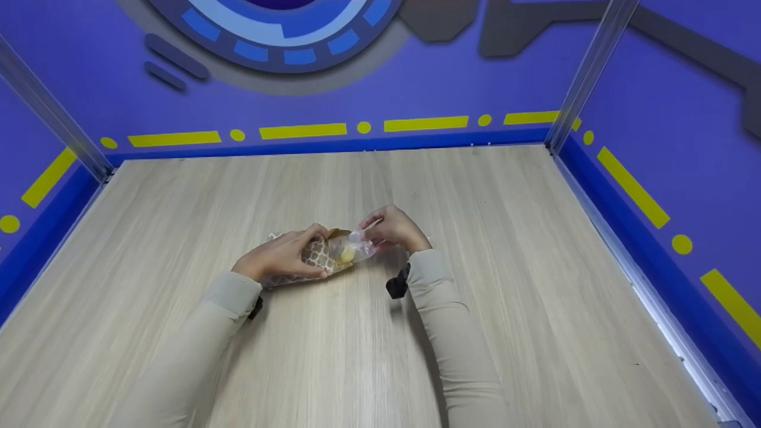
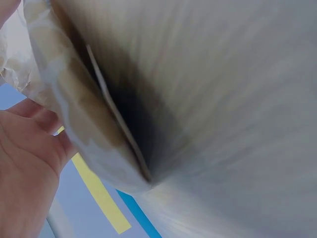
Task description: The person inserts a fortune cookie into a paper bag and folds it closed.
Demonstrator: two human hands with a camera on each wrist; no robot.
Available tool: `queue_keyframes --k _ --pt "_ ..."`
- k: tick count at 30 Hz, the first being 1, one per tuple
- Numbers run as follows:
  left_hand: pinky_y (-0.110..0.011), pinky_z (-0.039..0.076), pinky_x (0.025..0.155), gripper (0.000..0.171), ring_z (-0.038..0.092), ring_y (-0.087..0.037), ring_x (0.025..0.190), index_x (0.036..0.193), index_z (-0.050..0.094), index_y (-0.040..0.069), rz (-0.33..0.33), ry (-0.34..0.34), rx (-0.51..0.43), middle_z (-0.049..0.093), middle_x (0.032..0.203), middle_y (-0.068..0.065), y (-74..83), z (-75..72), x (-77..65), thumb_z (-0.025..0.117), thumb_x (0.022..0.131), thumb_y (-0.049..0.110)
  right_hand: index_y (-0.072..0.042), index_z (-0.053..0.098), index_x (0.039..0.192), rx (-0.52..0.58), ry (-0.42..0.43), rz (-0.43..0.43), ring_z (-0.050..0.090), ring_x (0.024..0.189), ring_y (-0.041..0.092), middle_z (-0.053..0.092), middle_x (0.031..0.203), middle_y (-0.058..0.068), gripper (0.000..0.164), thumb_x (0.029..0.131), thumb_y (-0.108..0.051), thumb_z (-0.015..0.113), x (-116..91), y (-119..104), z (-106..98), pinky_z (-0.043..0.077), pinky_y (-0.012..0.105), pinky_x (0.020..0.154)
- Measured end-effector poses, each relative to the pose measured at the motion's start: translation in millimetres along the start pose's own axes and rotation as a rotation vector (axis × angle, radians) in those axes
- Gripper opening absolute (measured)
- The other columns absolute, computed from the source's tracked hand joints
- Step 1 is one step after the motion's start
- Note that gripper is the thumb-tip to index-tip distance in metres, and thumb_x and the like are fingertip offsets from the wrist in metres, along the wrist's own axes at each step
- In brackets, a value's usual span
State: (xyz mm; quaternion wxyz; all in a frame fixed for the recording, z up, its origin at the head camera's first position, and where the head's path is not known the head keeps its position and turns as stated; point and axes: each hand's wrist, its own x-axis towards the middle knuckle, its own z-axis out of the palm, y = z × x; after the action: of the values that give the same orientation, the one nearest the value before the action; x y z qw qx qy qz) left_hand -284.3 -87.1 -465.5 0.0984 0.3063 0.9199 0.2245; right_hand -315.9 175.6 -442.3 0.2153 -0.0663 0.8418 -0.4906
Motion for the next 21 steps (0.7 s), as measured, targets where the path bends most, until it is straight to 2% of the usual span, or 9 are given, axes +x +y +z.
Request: queue_keyframes --k 13,21 --pt "-0.043 0.048 0.092 0.074 0.058 -0.023 0.105 0.132 0.036 0.029 -0.023 -0.018 0.011 0.059 0.123 -0.007 -0.6 0.1 1.0 0.075 0.074 0.053 0.005 0.066 0.106 0.033 -0.019 -0.022 0.062 0.062 0.011 0.066 0.082 0.004 0.023 0.083 0.000 0.065 3 -3 15 0.055 0.025 0.058" --pt "-0.041 0.049 0.089 0.074 0.058 -0.020 0.102 0.132 0.037 0.029 -0.023 -0.016 0.008 0.059 0.120 -0.006 -1.7 1.0 1.9 0.076 0.073 0.052 0.002 0.067 0.107 0.041 -0.035 -0.008 0.063 0.060 0.012 0.067 0.083 0.005 0.025 0.082 0.001 0.063 5 -3 24 0.056 0.026 0.059"
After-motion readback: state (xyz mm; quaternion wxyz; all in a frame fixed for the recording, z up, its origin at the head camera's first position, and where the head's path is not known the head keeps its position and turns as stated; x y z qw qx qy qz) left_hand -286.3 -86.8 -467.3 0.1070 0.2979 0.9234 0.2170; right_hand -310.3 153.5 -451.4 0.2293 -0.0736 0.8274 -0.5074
